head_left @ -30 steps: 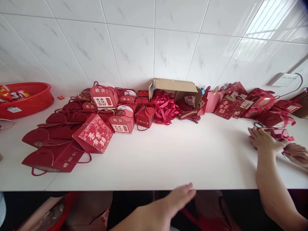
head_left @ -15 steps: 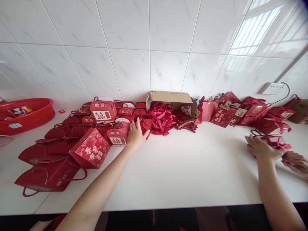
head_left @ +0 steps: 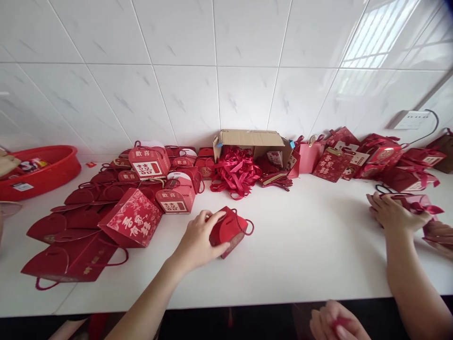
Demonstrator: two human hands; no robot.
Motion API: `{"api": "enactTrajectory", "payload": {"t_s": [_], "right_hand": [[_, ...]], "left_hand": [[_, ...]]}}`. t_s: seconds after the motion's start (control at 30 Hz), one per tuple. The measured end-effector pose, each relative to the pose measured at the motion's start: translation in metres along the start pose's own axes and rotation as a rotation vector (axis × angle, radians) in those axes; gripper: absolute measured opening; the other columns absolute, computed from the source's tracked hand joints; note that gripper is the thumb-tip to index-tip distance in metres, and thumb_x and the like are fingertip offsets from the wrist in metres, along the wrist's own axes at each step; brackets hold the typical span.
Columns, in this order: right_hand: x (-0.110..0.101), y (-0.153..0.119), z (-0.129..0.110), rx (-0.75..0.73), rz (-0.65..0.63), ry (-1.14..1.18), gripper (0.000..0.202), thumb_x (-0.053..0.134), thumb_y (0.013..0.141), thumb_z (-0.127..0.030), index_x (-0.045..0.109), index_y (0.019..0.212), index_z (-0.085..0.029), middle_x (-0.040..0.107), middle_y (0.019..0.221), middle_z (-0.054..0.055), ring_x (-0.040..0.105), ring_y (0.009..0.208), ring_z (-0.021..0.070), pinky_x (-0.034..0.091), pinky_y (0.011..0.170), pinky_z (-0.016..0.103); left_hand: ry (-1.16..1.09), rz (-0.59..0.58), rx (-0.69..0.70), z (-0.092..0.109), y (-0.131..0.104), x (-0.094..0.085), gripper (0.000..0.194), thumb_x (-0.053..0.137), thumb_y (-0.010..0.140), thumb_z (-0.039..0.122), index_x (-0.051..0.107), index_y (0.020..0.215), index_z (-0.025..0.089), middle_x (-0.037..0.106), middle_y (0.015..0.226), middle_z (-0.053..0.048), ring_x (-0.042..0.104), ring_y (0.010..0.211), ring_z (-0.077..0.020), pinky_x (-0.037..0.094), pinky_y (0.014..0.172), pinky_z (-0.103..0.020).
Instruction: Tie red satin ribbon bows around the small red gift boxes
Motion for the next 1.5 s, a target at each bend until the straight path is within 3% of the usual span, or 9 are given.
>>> {"api": "enactTrajectory", "payload": {"t_s": [0.03,0.13,0.27,0.4,0.53,0.87,1.23,1.4,1.5], "right_hand": [[0.033,-0.044,0.009,0.11,-0.179,0.003,0.049,0.053,0.061,-0.078,0.06,0.072,-0.031,0.062,0.081,0.015,0.057,0.085,0.0384,0.037,0.069,0.054],[0.088,-0.152,0.028,0.234,-0.352,-0.002,0.035,0.068,0.063,-0.061,0.056,0.059,-0.028,0.053,0.051,0.005,0.051,0.05,0.0248,0.038,0.05,0.041],[0.13,-0.206,0.049,0.436,-0.61,0.103,0.043,0.057,0.08,-0.055,0.049,0.055,-0.02,0.047,0.046,-0.001,0.042,0.045,0.0117,0.033,0.052,0.028],[0.151,-0.204,0.044,0.463,-0.694,0.028,0.049,0.057,0.08,-0.057,0.047,0.052,-0.018,0.048,0.045,-0.001,0.037,0.041,0.0077,0.028,0.048,0.024],[0.158,-0.203,0.041,0.46,-0.641,-0.058,0.052,0.056,0.077,-0.06,0.048,0.047,-0.018,0.047,0.041,-0.001,0.036,0.037,0.0072,0.025,0.045,0.023],[0.16,-0.196,0.045,0.481,-0.595,-0.063,0.051,0.056,0.077,-0.054,0.047,0.042,-0.018,0.049,0.039,0.0,0.032,0.033,0.0055,0.022,0.042,0.024],[0.175,-0.193,0.035,0.462,-0.641,-0.017,0.052,0.054,0.081,-0.053,0.049,0.043,-0.018,0.049,0.04,0.0,0.036,0.035,0.007,0.028,0.045,0.025],[0.177,-0.195,0.03,0.314,-0.688,-0.263,0.054,0.047,0.084,-0.058,0.049,0.048,-0.019,0.049,0.042,0.0,0.042,0.042,0.0103,0.032,0.048,0.025],[0.169,-0.187,0.013,0.071,-0.643,-0.545,0.046,0.049,0.086,-0.053,0.055,0.055,-0.019,0.055,0.053,0.002,0.049,0.052,0.0144,0.038,0.054,0.027]], "left_hand": [[0.005,0.021,-0.019,0.002,-0.008,-0.001,0.067,0.068,0.069,0.036,0.046,0.131,0.028,0.051,0.114,-0.009,0.057,0.102,-0.0282,0.047,0.089,-0.045],[-0.03,0.008,-0.017,0.011,-0.026,0.003,0.073,0.07,0.067,0.033,0.042,0.134,0.03,0.049,0.117,-0.01,0.055,0.106,-0.03,0.047,0.091,-0.047],[-0.159,-0.063,0.014,0.024,-0.047,0.014,0.081,0.071,0.069,0.027,0.029,0.139,0.03,0.046,0.13,-0.011,0.046,0.121,-0.0306,0.044,0.098,-0.047],[-0.23,-0.083,-0.035,0.021,-0.062,0.024,0.089,0.073,0.071,0.03,0.018,0.141,0.031,0.029,0.146,-0.012,0.029,0.135,-0.0327,0.037,0.106,-0.052],[-0.263,-0.052,0.004,0.023,-0.066,0.019,0.057,0.055,0.086,0.027,0.029,0.136,0.032,0.019,0.15,-0.009,0.019,0.14,-0.0291,0.034,0.109,-0.049],[-0.236,0.044,0.079,0.03,-0.051,0.013,0.028,0.046,0.084,0.012,0.055,0.106,0.027,0.034,0.143,-0.006,0.028,0.135,-0.0261,0.036,0.108,-0.047],[-0.187,0.029,0.177,0.038,-0.045,0.014,0.032,0.044,0.088,0.013,0.056,0.114,0.028,0.037,0.142,-0.005,0.03,0.134,-0.0244,0.037,0.107,-0.045],[-0.153,0.107,0.203,0.039,-0.041,0.014,0.023,0.044,0.087,0.01,0.061,0.092,0.024,0.045,0.137,-0.005,0.034,0.131,-0.0251,0.038,0.105,-0.045],[-0.129,0.226,0.215,0.04,-0.039,0.004,0.019,0.047,0.086,0.01,0.062,0.086,0.023,0.05,0.129,-0.006,0.037,0.127,-0.0254,0.037,0.104,-0.046]]}}
Point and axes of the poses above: each hand's wrist, its own y-axis towards the middle knuckle, its own x-axis out of the palm, z = x × y, the point moved 8 cm from there along y, towards the middle knuckle
